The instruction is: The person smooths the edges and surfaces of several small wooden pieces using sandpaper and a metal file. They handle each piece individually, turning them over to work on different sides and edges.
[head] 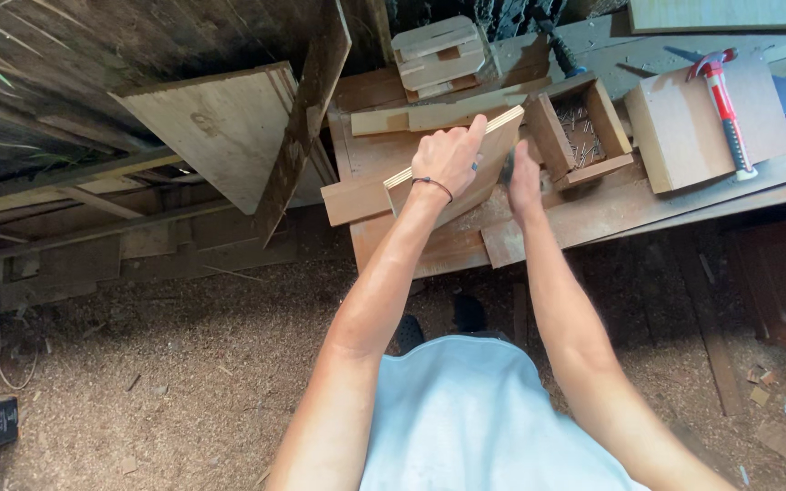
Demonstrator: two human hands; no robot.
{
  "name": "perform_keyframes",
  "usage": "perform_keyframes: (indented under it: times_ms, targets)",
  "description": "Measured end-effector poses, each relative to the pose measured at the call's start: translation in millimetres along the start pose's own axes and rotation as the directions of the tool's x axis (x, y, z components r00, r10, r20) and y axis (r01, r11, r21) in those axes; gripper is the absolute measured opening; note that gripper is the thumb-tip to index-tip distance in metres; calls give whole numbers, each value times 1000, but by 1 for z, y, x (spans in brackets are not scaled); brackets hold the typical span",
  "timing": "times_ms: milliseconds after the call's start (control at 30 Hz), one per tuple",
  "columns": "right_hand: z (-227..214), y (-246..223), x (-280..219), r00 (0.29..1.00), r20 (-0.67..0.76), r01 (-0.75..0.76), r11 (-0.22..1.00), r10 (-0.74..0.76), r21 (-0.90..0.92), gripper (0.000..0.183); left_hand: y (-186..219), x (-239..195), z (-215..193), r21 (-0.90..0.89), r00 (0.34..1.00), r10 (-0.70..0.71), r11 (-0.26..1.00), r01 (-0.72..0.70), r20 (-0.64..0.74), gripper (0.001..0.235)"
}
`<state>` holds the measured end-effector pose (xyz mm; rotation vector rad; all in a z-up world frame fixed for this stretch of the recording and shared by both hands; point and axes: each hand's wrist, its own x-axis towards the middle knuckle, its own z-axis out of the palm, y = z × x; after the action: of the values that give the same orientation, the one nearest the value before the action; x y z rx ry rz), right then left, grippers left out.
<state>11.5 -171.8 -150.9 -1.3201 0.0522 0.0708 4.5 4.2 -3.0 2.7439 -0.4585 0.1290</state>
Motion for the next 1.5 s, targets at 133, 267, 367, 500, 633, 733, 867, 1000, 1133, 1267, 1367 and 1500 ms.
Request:
perform_keyframes:
  times_ms: [133, 267, 367, 500, 633, 733, 867, 1000, 1133, 1267, 1367, 1500]
  targets:
    - [-7, 21, 8, 990, 21, -139, 980, 138, 143, 58, 2, -1, -1, 5, 1000, -3, 1000, 3, -16, 40]
    - [-31, 8, 27, 993, 112, -58, 965, 30, 255, 56, 1, -1, 2, -20, 1000, 9, 1000, -9, -26, 39]
    - [-37, 12, 24, 992, 126, -8, 986, -14, 168, 57, 1, 1, 5, -18, 1000, 17, 1000, -17, -17, 39]
    - [-26, 27, 10, 970, -11, -242, 970, 242, 16, 57, 7, -2, 9, 2, 999, 20, 1000, -19, -26, 39]
    - [-19, -19, 22, 975, 154, -200, 943, 163, 266, 50, 7, -4, 10, 1, 999, 10, 1000, -10, -40, 38]
    - [-24, -87, 19, 960, 280, -3, 995, -26, 105, 53, 8, -4, 12, 36, 1000, 7, 999, -7, -8, 37]
    - [-15, -142, 11, 927, 345, 100, 984, -147, 149, 54, 12, -7, 9, 22, 1000, -3, 1000, 3, 1, 33]
    - [-17, -133, 7, 958, 209, 170, 977, -194, 128, 55, 8, -6, -14, 89, 998, -57, 995, 54, 30, 38]
    - [-38, -99, 8, 977, -21, 213, 966, -212, 147, 55, -32, -28, -52, -160, 964, -263, 954, 253, -45, 49]
    - [-57, -73, 2, 980, -159, 143, 982, -123, 122, 54, -74, -68, -61, -620, 896, -265, 784, -15, -357, 50]
    - [-52, -66, -4, 968, -217, 126, 992, -126, -18, 54, -93, -97, -46, -792, 854, -341, 598, -124, -392, 43]
    - [-15, -77, -9, 846, -203, 338, 791, -493, -511, 50, -102, -131, -22, -842, 846, -378, 520, -143, -376, 37]
